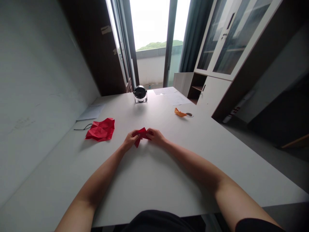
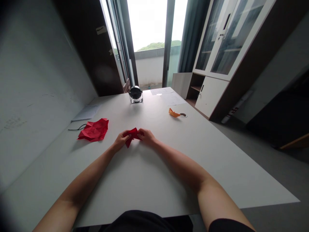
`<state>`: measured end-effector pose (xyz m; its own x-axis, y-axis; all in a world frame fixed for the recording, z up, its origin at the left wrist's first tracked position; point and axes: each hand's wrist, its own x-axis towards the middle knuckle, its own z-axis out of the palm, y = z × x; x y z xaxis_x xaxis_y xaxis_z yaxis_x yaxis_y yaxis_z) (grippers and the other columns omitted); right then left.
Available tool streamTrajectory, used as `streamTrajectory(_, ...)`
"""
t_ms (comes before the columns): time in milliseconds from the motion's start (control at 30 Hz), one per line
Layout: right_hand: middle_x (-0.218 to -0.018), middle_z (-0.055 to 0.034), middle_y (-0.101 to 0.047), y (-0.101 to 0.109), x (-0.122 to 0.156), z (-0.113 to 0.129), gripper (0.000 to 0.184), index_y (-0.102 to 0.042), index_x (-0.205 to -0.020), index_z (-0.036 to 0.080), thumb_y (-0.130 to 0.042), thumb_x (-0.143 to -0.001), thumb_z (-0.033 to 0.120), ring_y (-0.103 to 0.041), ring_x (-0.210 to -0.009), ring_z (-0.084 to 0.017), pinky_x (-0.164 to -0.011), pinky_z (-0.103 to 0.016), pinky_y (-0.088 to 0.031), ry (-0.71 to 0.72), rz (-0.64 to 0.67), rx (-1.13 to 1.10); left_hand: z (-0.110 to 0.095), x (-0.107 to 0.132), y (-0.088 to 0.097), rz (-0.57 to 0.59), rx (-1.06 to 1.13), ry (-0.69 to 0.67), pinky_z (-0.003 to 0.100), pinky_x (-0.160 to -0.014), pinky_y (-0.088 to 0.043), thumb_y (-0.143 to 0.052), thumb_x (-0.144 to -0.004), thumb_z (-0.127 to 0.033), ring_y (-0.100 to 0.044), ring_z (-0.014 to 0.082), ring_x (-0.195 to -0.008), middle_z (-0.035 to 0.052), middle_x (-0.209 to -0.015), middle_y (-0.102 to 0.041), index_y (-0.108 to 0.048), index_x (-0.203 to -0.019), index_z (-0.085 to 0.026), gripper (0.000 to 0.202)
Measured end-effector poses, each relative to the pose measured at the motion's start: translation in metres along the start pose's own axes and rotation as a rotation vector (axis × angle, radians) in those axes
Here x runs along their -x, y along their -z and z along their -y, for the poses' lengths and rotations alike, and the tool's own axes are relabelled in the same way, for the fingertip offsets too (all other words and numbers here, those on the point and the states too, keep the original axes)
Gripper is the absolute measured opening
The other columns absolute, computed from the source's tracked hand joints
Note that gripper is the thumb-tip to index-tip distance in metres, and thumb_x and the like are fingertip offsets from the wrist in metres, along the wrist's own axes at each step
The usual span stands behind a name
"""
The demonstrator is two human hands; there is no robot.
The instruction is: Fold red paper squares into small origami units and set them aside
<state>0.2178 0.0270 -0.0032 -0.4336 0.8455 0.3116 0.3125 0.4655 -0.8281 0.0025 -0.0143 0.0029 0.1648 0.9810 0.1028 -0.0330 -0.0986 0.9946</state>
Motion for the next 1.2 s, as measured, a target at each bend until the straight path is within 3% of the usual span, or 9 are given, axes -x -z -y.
streamTrajectory(1200, -0.070, 0.0026, -0.061, 0.0015, 0.0015, 0.0028, 0.018, -0.065, -0.086, 0.019, -0.057, -0.082, 0.036, -0.047, -0.063, -0.012, -0.062, -0.024, -0.037, -0.036, 0.022, 0.027, 0.0007, 0.0000, 0.0010, 0.020, -0.016, -0.009, 0.036, -0.076, -0.057, -0.071, -0.081, -0.042, -0.071, 0.0223, -0.079, 0.0105, -0.100, -0.073, -0.065, -0.116, -0.013, 0.046)
